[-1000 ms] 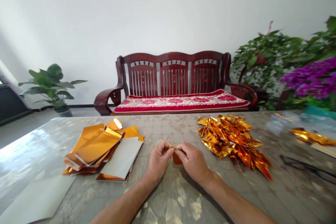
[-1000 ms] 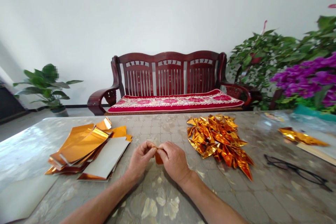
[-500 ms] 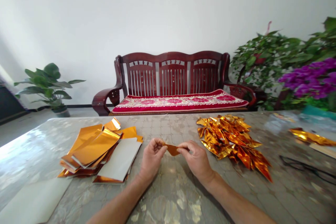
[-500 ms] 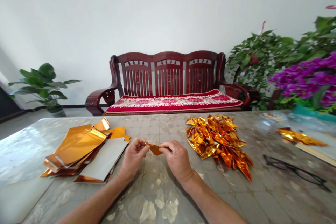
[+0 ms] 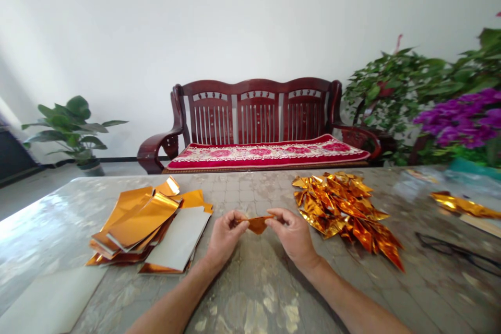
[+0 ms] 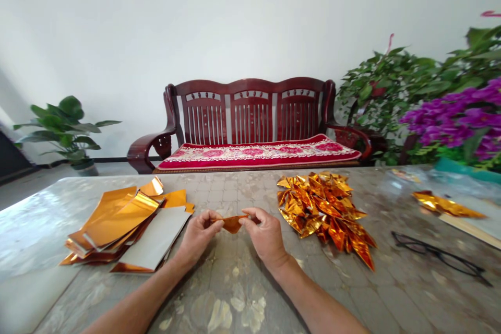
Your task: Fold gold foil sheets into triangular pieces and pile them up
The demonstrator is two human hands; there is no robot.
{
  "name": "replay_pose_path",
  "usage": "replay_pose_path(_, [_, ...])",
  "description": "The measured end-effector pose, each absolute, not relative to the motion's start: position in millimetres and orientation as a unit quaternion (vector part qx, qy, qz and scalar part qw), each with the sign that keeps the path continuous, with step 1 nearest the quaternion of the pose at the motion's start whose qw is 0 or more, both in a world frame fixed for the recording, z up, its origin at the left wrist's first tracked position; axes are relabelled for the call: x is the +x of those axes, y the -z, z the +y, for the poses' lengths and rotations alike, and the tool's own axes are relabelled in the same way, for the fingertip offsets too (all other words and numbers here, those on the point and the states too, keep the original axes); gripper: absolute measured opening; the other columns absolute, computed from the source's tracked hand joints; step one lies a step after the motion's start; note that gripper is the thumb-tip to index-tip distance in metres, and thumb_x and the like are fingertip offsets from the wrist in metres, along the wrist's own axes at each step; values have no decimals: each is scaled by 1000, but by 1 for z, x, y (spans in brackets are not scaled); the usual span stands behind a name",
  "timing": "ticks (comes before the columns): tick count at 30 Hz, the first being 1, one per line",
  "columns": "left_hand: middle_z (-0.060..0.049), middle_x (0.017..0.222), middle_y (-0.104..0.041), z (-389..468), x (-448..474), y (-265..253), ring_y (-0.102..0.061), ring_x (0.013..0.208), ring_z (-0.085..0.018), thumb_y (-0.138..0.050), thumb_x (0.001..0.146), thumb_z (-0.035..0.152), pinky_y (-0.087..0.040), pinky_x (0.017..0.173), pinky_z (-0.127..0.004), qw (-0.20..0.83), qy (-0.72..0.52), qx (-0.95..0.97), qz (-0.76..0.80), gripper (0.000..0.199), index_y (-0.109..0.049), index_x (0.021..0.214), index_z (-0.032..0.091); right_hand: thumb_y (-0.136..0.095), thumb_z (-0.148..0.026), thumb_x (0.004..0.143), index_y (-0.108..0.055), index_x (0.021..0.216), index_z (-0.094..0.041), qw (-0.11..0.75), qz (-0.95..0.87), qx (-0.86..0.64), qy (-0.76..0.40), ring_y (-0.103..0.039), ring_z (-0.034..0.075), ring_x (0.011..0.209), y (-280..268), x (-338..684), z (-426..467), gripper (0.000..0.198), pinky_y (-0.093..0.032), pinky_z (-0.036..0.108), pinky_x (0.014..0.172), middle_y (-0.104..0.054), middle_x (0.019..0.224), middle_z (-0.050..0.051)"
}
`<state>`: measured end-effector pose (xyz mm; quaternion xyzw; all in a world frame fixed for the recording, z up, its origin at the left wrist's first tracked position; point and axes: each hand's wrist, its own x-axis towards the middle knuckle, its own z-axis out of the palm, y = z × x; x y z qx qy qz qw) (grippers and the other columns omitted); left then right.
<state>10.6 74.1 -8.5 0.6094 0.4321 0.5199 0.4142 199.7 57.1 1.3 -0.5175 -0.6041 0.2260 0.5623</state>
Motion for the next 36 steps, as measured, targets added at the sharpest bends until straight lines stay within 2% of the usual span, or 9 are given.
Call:
replay_pose_path(5, [-2,73,-69,72,10,6,-60,70,-16,-67,76,31,-44,67,-25,364,-498,653,440,14,-72,77,17,-69,-34,72,-76,95,-20,563,-599,-520,-233,-59,16,60,0,199,57,28,-50,27,62,-66,65,0])
replay_pose_path(11, [0,66,-63,66,12,3,-56,63,-14,-64,78,30,-39,61,-24,290,-501,667,469,15,-74,73,19,-66,-29,76,-74,87,-20,561,-632,-504,-177,-60,16,66,-4,200,58,17,-50,28,64,-67,74,2])
replay_pose_path(15, [0,65,-62,64,13,2,-54,61,-13,-64,78,29,-38,59,-23,270,-502,669,478,15,-73,70,19,-64,-26,77,-74,87,-20,557,-654,-489,-153,-57,15,63,-6,200,57,15,-49,26,61,-63,71,1])
replay_pose_path(19, [1,65,-62,65,12,3,-55,62,-13,-63,78,29,-38,60,-23,264,-502,670,478,15,-73,71,19,-64,-27,78,-74,91,-19,551,-661,-481,-169,-58,15,64,-6,201,56,18,-49,27,62,-64,72,2])
replay_pose_path(22, [1,66,-62,67,11,5,-55,63,-14,-63,78,28,-39,62,-23,262,-504,667,482,15,-72,70,19,-58,-30,84,-75,95,-19,546,-661,-471,-205,-62,17,72,-8,204,54,23,-51,28,67,-69,81,5])
replay_pose_path(24, [1,66,-62,68,10,6,-55,64,-13,-63,78,28,-38,62,-23,264,-505,663,486,15,-72,70,19,-53,-31,87,-75,98,-19,546,-655,-463,-240,-63,17,72,-9,206,53,28,-51,28,68,-70,80,5])
replay_pose_path(28, [2,66,-61,69,10,9,-55,63,-13,-63,79,29,-39,62,-23,273,-510,653,488,14,-72,72,19,-51,-32,85,-75,99,-18,547,-638,-461,-285,-61,17,64,-11,208,53,31,-51,27,63,-66,68,2])
replay_pose_path(32, [1,67,-63,70,11,12,-56,65,-13,-63,78,29,-40,62,-23,296,-514,644,483,14,-71,72,19,-57,-36,83,-75,99,-18,538,-632,-476,-292,-61,17,64,-7,207,58,30,-51,27,59,-68,70,3])
replay_pose_path(36, [1,68,-64,70,11,13,-57,65,-14,-63,78,28,-41,62,-23,308,-508,644,481,14,-71,72,19,-62,-37,79,-76,89,-19,545,-629,-470,-293,-59,15,61,-3,207,63,25,-48,25,55,-69,75,3])
